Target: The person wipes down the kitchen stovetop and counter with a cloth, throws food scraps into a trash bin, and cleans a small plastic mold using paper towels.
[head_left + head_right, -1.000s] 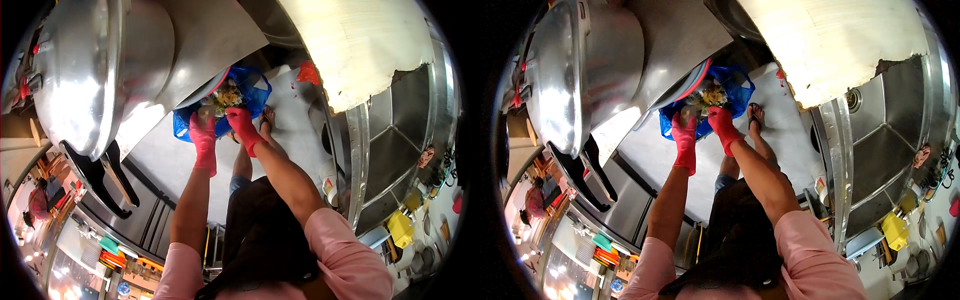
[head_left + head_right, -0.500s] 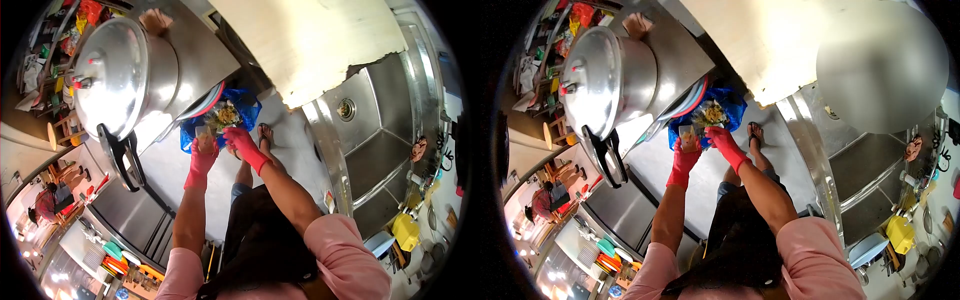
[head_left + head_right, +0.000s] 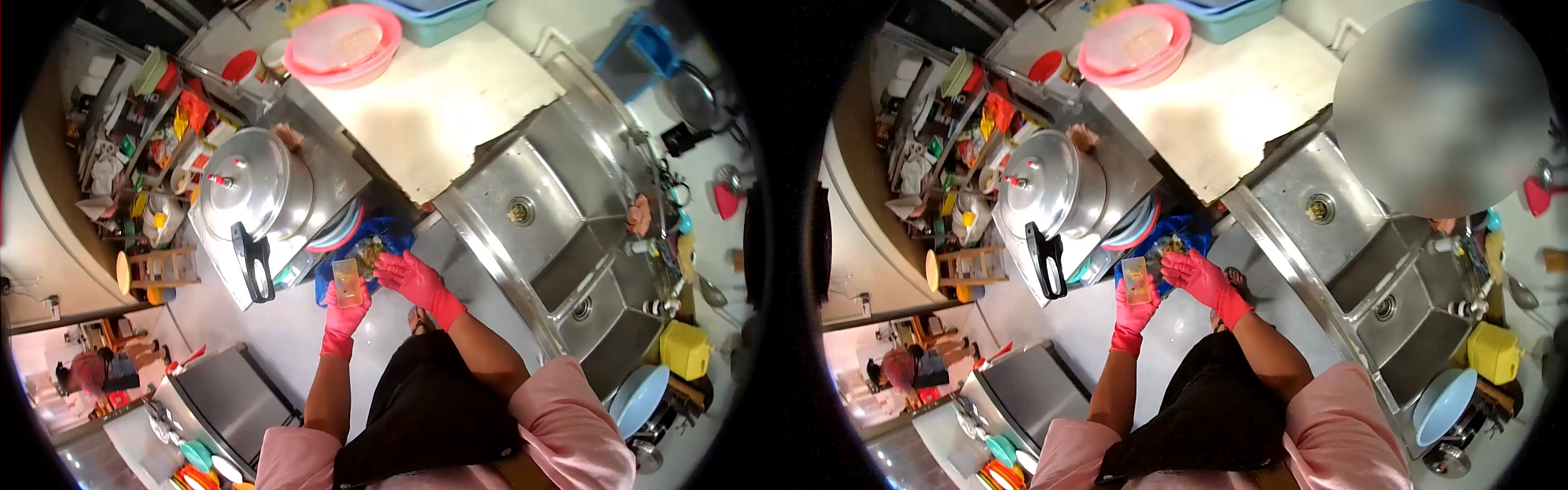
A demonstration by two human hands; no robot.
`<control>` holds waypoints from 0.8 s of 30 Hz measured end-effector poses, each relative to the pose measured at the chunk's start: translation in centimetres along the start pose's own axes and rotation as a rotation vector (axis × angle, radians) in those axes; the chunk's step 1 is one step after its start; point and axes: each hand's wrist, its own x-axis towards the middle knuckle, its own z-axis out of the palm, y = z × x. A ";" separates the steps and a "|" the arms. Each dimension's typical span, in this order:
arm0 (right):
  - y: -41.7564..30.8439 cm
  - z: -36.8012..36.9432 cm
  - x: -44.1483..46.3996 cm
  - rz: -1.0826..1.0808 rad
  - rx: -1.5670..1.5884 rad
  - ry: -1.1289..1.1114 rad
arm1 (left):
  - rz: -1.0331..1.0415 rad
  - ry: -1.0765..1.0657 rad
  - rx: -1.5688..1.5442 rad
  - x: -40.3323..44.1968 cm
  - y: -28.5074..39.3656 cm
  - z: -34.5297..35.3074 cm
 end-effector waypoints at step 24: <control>-6.5 -8.3 -56.5 -1.050 -0.243 0.477 | -0.738 -0.588 0.838 -4.4 -46.9 16.5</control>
